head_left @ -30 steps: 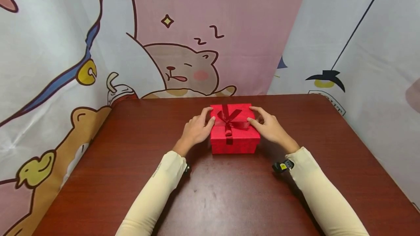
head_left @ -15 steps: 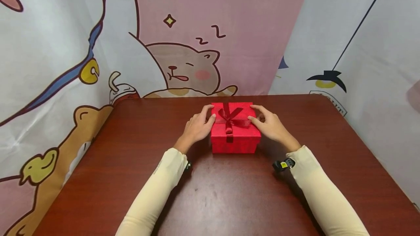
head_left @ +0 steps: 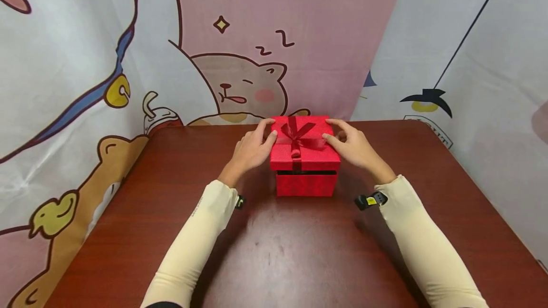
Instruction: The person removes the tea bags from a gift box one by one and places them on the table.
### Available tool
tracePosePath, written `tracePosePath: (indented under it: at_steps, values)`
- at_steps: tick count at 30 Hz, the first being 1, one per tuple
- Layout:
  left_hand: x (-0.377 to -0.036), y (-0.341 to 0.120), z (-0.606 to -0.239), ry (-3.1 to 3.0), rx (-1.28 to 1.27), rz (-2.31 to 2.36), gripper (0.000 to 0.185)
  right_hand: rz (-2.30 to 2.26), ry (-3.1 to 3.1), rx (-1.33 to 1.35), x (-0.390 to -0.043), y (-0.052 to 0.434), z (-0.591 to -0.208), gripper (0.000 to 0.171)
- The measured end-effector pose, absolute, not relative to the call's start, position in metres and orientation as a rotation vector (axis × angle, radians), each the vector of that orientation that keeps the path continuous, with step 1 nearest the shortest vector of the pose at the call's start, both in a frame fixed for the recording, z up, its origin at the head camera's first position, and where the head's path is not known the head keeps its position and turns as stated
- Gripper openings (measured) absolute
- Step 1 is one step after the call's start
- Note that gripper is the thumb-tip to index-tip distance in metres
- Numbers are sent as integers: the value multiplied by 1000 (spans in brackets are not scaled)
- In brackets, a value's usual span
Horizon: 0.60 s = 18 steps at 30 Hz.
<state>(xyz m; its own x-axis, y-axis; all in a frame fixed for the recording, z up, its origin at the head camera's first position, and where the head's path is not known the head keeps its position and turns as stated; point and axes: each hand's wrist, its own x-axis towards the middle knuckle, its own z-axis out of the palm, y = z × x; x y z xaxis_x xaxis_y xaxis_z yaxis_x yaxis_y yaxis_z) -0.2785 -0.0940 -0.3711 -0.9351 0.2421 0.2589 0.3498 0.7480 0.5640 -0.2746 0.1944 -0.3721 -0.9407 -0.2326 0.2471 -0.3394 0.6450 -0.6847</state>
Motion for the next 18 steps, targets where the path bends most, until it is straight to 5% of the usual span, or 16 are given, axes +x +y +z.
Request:
tracePosePath:
  at_steps: [18]
  values:
    - [-278,-150,-354,-2812,-430,-933,46,1143,-2741,608,-286,139,-356,57]
